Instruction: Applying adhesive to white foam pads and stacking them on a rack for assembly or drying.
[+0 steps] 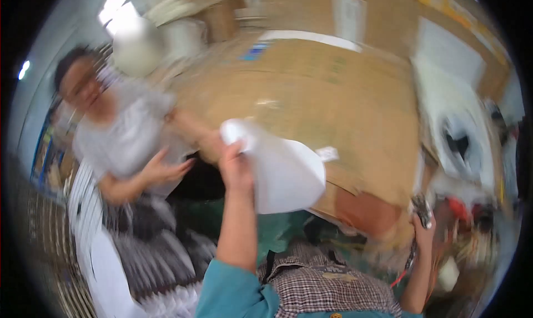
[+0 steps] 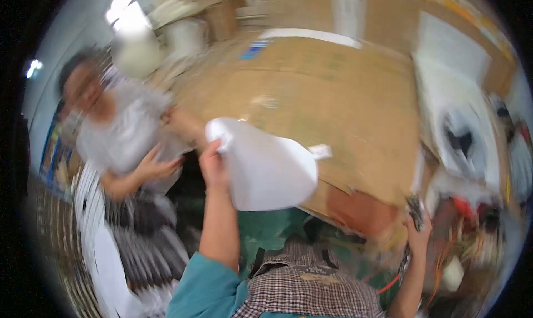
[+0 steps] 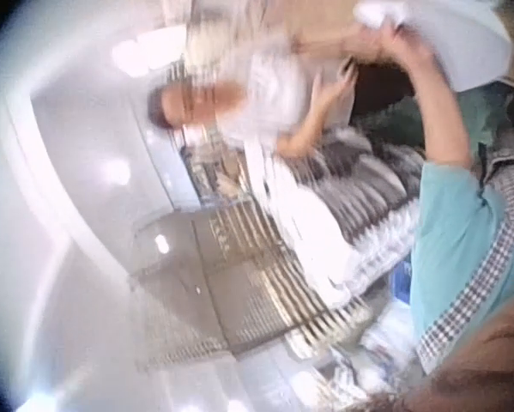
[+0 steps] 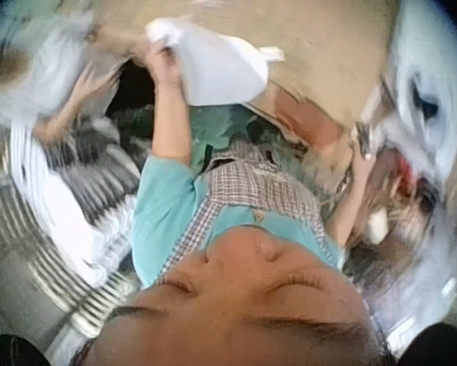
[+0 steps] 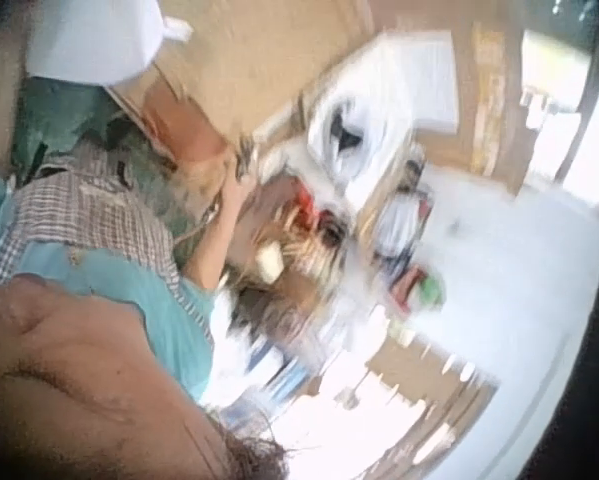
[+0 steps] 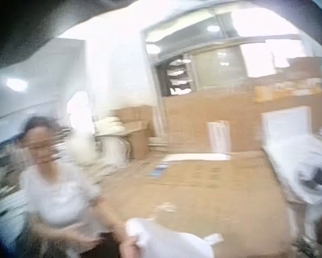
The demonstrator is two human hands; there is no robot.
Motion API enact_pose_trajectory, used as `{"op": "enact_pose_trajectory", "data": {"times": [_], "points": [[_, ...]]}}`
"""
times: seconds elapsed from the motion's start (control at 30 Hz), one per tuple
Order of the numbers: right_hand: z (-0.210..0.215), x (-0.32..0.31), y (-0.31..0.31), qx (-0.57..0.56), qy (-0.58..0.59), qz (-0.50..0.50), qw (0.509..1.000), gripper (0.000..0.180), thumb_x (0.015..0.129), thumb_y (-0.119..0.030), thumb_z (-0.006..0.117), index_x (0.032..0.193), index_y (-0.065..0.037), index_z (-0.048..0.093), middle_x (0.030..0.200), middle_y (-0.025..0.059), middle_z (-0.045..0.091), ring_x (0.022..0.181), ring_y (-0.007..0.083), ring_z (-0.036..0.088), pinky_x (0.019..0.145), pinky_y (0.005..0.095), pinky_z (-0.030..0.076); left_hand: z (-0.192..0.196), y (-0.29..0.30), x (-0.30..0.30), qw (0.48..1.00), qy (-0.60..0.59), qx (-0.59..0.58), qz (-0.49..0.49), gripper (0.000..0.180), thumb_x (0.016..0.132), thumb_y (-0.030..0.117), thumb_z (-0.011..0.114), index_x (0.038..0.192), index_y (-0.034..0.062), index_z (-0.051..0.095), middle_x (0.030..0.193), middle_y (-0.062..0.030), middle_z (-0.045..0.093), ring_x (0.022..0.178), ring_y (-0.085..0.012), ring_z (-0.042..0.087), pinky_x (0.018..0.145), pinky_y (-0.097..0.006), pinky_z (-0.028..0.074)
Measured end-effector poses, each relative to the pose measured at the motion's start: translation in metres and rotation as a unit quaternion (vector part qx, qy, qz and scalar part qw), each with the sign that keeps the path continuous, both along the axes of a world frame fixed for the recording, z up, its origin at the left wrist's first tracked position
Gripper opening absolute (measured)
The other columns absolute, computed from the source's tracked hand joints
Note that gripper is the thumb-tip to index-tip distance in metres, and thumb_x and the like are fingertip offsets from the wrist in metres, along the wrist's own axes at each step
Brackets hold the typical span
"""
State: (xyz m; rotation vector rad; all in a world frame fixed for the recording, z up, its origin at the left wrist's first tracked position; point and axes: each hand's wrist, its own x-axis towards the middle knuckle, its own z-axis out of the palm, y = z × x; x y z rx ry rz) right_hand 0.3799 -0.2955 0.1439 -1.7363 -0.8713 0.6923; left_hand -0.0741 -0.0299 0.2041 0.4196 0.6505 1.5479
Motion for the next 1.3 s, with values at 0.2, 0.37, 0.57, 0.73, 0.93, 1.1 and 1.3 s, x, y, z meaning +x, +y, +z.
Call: {"op": "enact_pose_trajectory", "data": {"times": [0.2, 0.37, 0.57, 0.73, 0.93, 1.1, 1.3], "points": [[-0.150, 0.106, 0.100, -0.008, -0.466, -0.066, 0.882, 0.053, 0.076, -0.010, 0.062, 0.126, -0.001, 0.045, 0.114, 0.0168, 0.055, 0.099, 0.0302, 0.056, 0.087, 0.0409, 0.045, 0.046, -0.029, -0.023, 0.992, -0.059, 0.103, 0.038, 0.039, 0.076, -0.003, 0.050, 0.114, 0.0054, 0.044, 0.101, -0.0053, 0.053, 0.092, -0.0220, 0.055, 0.078, -0.039, 0.048], [-0.175, 0.061, 0.178, 0.001, -0.428, 0.044, 0.903, 0.058, 0.075, -0.020, 0.063, 0.126, -0.001, 0.045, 0.111, 0.0238, 0.056, 0.102, 0.0387, 0.054, 0.094, 0.0427, 0.039, 0.063, -0.075, -0.050, 0.988, -0.027, 0.118, 0.093, 0.038, 0.079, -0.002, 0.043, 0.117, -0.0005, 0.043, 0.095, -0.0131, 0.057, 0.088, -0.0276, 0.060, 0.080, -0.044, 0.049], [-0.220, 0.117, 0.219, -0.146, -0.465, 0.146, 0.861, 0.059, 0.073, -0.025, 0.062, 0.124, 0.001, 0.047, 0.117, 0.0256, 0.053, 0.109, 0.0405, 0.050, 0.092, 0.0427, 0.041, 0.050, -0.100, -0.056, 0.964, 0.017, 0.109, 0.243, 0.033, 0.082, 0.005, 0.051, 0.115, 0.0016, 0.049, 0.101, -0.0070, 0.060, 0.090, -0.0174, 0.060, 0.077, -0.032, 0.051], [-0.106, 0.035, 0.204, -0.232, -0.468, 0.252, 0.814, 0.054, 0.078, -0.030, 0.061, 0.121, 0.001, 0.050, 0.110, 0.0260, 0.057, 0.102, 0.0416, 0.053, 0.087, 0.0436, 0.043, 0.006, -0.171, -0.076, 0.939, 0.142, -0.043, 0.311, 0.034, 0.081, 0.007, 0.052, 0.114, 0.0010, 0.048, 0.075, -0.0068, 0.055, 0.061, -0.0168, 0.056, 0.052, -0.027, 0.045], [-0.131, -0.071, 0.220, -0.029, -0.454, 0.484, 0.747, 0.048, 0.079, -0.012, 0.056, 0.123, 0.002, 0.047, 0.112, 0.0248, 0.056, 0.100, 0.0354, 0.056, 0.085, 0.0384, 0.045, -0.132, -0.382, -0.125, 0.834, 0.156, -0.275, 0.452, 0.025, 0.082, 0.008, 0.054, 0.107, 0.0036, 0.055, 0.073, -0.0063, 0.057, 0.054, -0.0145, 0.055, 0.045, -0.025, 0.045], [-0.104, -0.273, 0.106, 0.015, -0.293, 0.738, 0.607, 0.044, 0.074, -0.003, 0.060, 0.117, 0.000, 0.050, 0.091, 0.0156, 0.058, 0.072, 0.0201, 0.057, 0.065, 0.0318, 0.048, -0.245, -0.670, -0.098, 0.693, 0.112, -0.462, 0.542, 0.025, 0.080, 0.011, 0.053, 0.103, 0.0040, 0.058, 0.070, -0.0061, 0.058, 0.054, -0.0147, 0.055, 0.046, -0.027, 0.045], [-0.096, -0.418, -0.065, 0.026, -0.294, 0.844, 0.447, 0.045, 0.072, -0.007, 0.064, 0.115, -0.001, 0.051, 0.090, 0.0161, 0.061, 0.070, 0.0235, 0.059, 0.065, 0.0340, 0.048, -0.258, -0.895, -0.016, 0.511, -0.105, -0.469, 0.713, 0.010, 0.081, 0.010, 0.050, 0.090, 0.0049, 0.053, 0.070, -0.0069, 0.052, 0.053, -0.0176, 0.052, 0.045, -0.030, 0.047]]}}
